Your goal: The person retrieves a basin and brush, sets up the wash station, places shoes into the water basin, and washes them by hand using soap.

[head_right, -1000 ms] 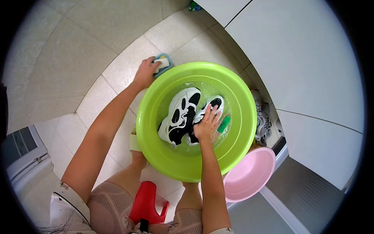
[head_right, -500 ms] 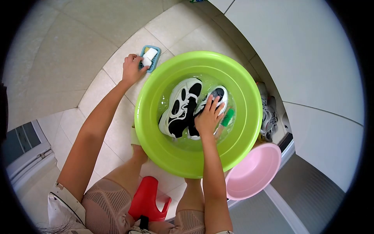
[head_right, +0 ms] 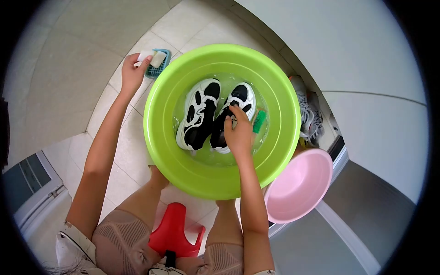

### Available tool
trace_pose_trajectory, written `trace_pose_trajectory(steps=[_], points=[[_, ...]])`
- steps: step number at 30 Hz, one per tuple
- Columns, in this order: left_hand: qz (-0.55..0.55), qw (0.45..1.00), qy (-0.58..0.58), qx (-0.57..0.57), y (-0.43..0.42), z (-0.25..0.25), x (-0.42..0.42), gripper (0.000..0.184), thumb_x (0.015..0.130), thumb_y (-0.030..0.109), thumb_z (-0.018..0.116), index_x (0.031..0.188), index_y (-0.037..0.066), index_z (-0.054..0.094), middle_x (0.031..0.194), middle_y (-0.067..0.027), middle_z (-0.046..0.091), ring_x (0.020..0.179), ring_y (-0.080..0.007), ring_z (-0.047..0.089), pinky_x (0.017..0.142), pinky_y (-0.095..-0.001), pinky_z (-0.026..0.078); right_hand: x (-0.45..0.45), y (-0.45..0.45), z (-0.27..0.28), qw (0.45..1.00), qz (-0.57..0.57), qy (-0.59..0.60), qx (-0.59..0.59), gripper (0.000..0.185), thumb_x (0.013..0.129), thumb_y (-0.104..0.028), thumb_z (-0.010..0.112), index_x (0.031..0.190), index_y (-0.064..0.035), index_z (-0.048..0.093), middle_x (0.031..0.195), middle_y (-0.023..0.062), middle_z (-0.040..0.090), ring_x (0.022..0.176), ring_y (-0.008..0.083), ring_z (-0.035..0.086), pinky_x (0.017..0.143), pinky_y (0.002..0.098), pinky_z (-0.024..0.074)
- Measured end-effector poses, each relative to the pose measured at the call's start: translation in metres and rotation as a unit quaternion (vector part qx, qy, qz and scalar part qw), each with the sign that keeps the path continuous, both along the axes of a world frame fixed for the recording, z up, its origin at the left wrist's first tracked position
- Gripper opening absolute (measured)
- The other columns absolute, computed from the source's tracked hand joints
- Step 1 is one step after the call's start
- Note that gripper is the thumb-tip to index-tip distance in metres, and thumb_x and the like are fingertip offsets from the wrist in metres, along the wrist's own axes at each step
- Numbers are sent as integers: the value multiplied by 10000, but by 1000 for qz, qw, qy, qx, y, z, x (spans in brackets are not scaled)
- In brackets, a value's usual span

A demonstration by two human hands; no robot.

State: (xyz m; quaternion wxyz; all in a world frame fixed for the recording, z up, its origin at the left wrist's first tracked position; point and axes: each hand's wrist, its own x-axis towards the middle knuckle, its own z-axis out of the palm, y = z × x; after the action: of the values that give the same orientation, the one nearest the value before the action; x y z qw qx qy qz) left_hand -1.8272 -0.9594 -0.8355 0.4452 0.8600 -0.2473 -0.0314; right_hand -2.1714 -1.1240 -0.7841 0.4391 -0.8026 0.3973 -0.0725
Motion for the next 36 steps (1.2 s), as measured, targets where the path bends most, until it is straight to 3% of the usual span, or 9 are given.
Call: trace_pose_trajectory(steps=[3, 7, 10, 11, 15, 18, 23, 26, 36], points=[[-126, 988, 24, -89, -28, 104, -74, 265, 844, 221, 754, 1019, 29, 703, 1095, -145, 626, 992, -302, 622, 873, -385, 490, -4, 16, 19, 946, -91, -169, 262, 369, 968, -173, 622, 1287, 10, 586, 1297, 153, 618, 1224, 163, 563, 1003, 301, 471], [-311, 950, 0, -12, -56, 126, -177, 273, 851, 213, 719, 1050, 37, 658, 1131, -146, 602, 1080, -344, 570, 946, -418, 452, 5, 33, 65, 655, -180, -400, 615, 495, 1022, -318, 482, 1423, -30, 441, 1391, 155, 511, 1169, 242, 586, 970, 311, 492], [-370, 928, -36, 20, -73, 103, -230, 301, 847, 179, 713, 1067, -6, 623, 1193, -161, 570, 1122, -347, 548, 948, -412, 451, -9, 13, 60, 682, -244, -354, 592, 548, 994, -300, 537, 1444, -20, 400, 1322, 149, 531, 917, 176, 628, 739, 243, 535], [-375, 925, -54, 23, -75, 96, -243, 308, 845, 163, 714, 1068, -22, 610, 1214, -165, 559, 1129, -343, 545, 938, -404, 456, -12, 5, 48, 713, -286, -294, 568, 379, 951, -204, 576, 1285, -30, 530, 1132, 130, 615, 917, 160, 603, 702, 267, 496], [-298, 941, 150, -50, -64, 82, -275, 400, 906, 226, 656, 1204, -25, 567, 1214, -181, 555, 1054, -305, 572, 932, -373, 457, -30, -14, 18, 683, -441, -269, 517, 161, 869, -64, 591, 1027, -49, 563, 757, 22, 544, 633, 115, 507, 551, 245, 435], [-171, 749, 640, 26, -53, 61, -273, 389, 930, 229, 632, 1237, 0, 562, 1208, -144, 563, 1053, -250, 580, 944, -344, 456, -49, -23, 9, 755, -364, -270, 473, 206, 841, -31, 592, 1045, -41, 569, 721, -1, 502, 596, 85, 456, 520, 234, 385], [157, 582, 786, -133, -74, 53, -289, 389, 1000, 281, 516, 1228, -33, 501, 1146, -156, 549, 1133, -262, 525, 1071, -389, 410, -40, -10, -5, 839, -326, -133, 414, 212, 840, -14, 592, 1040, -56, 647, 787, -34, 555, 625, 46, 456, 524, 211, 361], [185, 505, 834, -125, -87, 32, -280, 390, 1016, 295, 472, 1218, -37, 495, 1160, -164, 532, 1127, -279, 525, 1067, -402, 410, -39, -2, -20, 832, -341, -89, 429, 205, 850, -23, 589, 1043, -62, 645, 810, -25, 581, 639, 53, 477, 538, 208, 373], [241, 563, 786, -80, -112, 10, -302, 167, 993, 254, 534, 932, 120, 615, 892, 9, 618, 869, -119, 578, 814, -277, 447, -44, 0, -24, 831, -343, -112, 423, 191, 869, -32, 588, 1054, -57, 631, 797, -17, 587, 639, 59, 490, 559, 217, 388]])
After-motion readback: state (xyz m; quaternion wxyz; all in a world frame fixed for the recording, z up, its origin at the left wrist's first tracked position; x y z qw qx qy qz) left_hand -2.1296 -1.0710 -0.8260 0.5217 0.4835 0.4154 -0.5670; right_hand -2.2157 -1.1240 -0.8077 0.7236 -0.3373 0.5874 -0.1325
